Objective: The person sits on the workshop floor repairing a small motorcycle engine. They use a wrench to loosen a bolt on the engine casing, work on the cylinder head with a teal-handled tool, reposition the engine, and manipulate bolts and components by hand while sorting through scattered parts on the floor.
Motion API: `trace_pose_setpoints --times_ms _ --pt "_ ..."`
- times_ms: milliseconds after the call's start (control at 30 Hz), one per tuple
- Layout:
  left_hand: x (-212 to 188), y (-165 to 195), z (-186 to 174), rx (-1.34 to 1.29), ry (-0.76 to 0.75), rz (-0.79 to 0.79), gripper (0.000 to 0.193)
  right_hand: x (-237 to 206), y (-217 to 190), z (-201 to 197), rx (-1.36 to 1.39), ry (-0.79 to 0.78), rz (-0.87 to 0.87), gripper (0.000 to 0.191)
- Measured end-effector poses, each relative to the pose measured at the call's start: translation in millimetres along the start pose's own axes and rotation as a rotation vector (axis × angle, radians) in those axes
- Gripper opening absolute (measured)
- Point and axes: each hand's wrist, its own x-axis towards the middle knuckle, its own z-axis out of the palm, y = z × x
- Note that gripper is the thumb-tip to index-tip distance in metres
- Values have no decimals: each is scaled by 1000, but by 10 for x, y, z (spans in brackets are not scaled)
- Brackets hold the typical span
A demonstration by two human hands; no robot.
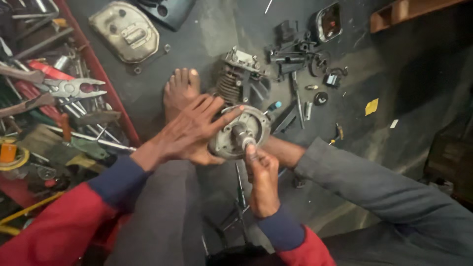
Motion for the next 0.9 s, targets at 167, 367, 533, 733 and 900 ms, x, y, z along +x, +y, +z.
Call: trace_pose_setpoints --times_ms 167,367,533,733,900 --pt "622 2294 -1475 -43 6 -48 114 -1867 -2414 -841 -1085 -250 -871 34" --pt "665 4837 -2054 -11 -64 -40 117 -3823 -4174 -1860 -1810 -1015 -846 32" --pt "-256 5886 -1286 -5 -87 -62 118 -4582 -2964 -2951 -1642 -903 -1049 38" --pt "-191 6135 451 4 -12 8 115 -4247 -1090 -4624 -1127 -369 -591 37" --pt "623 5525 117 6 25 46 114 -3544 -1587 -4597 -926 -165 -467 42"
